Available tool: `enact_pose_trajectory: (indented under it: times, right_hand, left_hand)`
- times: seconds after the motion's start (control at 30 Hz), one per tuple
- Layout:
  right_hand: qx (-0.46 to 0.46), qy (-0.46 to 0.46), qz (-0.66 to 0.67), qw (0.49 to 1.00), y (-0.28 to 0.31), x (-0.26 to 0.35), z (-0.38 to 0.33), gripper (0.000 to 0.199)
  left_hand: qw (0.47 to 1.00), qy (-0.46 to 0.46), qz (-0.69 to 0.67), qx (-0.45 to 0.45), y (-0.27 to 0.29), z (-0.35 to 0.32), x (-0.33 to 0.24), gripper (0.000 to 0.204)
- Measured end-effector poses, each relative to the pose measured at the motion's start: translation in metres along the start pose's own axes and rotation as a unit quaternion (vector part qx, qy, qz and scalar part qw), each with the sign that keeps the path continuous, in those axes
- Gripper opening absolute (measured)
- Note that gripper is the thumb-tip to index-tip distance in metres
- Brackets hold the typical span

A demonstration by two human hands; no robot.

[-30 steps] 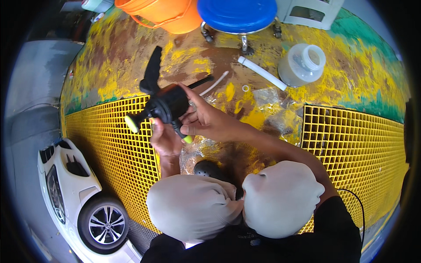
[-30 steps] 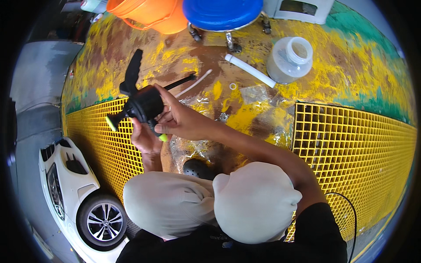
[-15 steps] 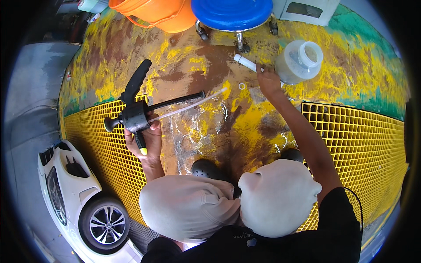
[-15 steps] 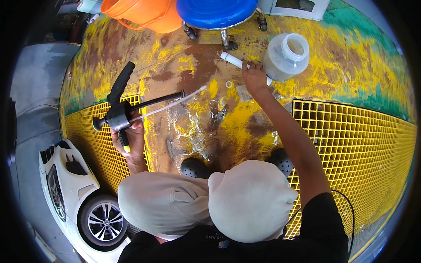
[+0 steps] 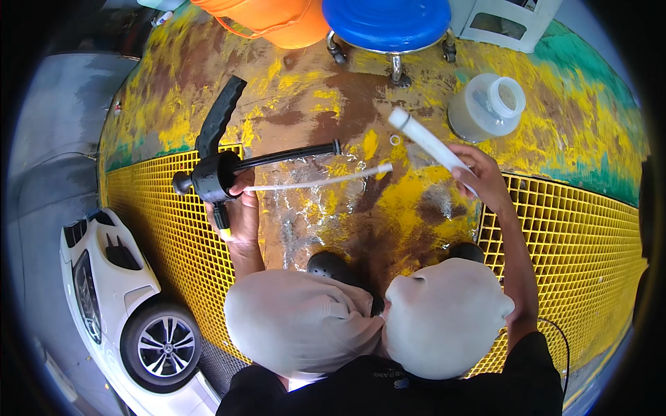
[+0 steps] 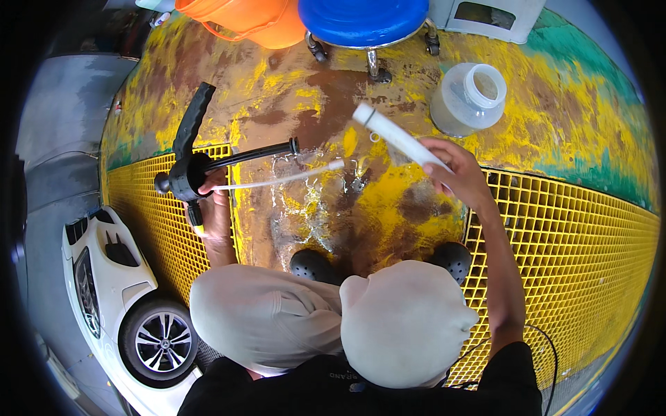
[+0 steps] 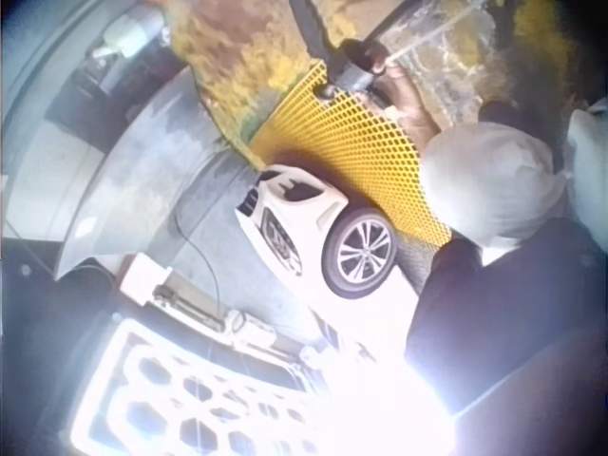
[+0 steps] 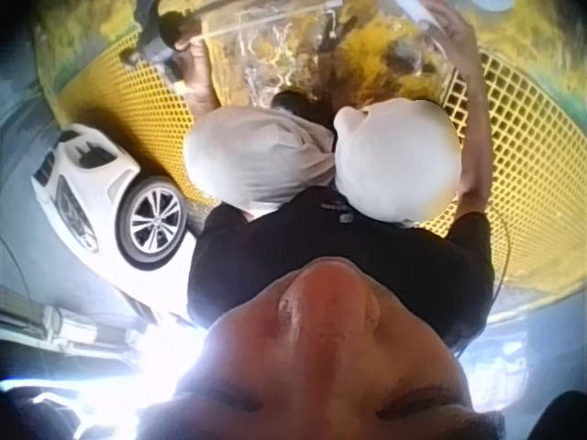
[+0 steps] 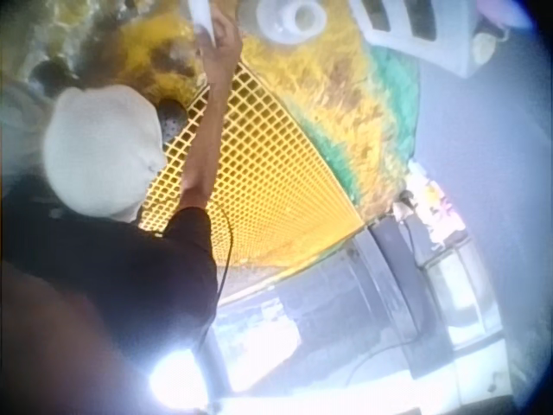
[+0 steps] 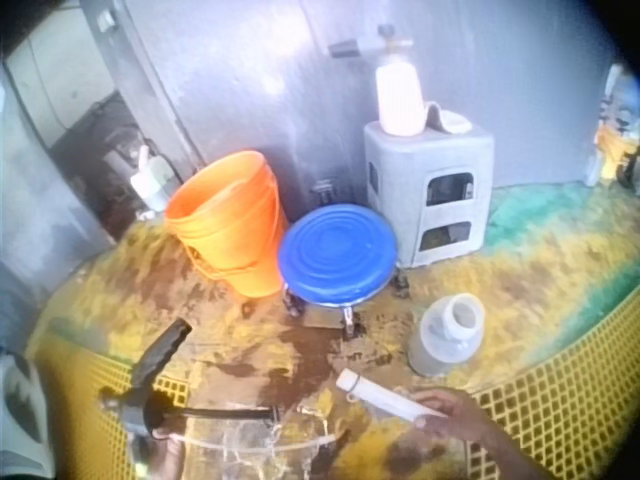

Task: The person assembles a foam cannon spray gun by attaching a white tube, inserting a small ring, and securing the nozzle. They then place the assembled unit into a bucket and walk toward a white car.

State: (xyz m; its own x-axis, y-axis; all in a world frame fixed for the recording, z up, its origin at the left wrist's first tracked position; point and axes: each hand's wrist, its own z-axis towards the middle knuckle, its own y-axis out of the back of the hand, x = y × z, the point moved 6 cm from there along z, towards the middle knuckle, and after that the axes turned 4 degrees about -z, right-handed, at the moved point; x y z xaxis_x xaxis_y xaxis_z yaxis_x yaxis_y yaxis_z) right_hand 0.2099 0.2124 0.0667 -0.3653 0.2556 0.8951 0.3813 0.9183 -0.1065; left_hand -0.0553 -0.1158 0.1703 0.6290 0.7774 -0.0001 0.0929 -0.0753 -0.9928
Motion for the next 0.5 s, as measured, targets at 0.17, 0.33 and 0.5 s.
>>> enact_pose_trajectory:
  times: [0.17,0.33,0.5]
  right_hand:
    - [0.010,0.094,-0.050,0.994,0.005,0.017,-0.029,0.042]
    - [0.026,0.156,-0.079,0.984,-0.003,0.036,-0.038,0.046]
    - [0.041,0.204,-0.137,0.968,-0.016,0.052,-0.040,0.049]
  left_hand:
    - [0.995,0.050,-0.083,-0.004,-0.007,0.000,0.011,0.027]
    - [0.988,0.117,-0.093,0.048,-0.020,-0.007,0.024,0.046]
    - [0.989,0.118,-0.056,0.067,-0.029,-0.010,0.023,0.041]
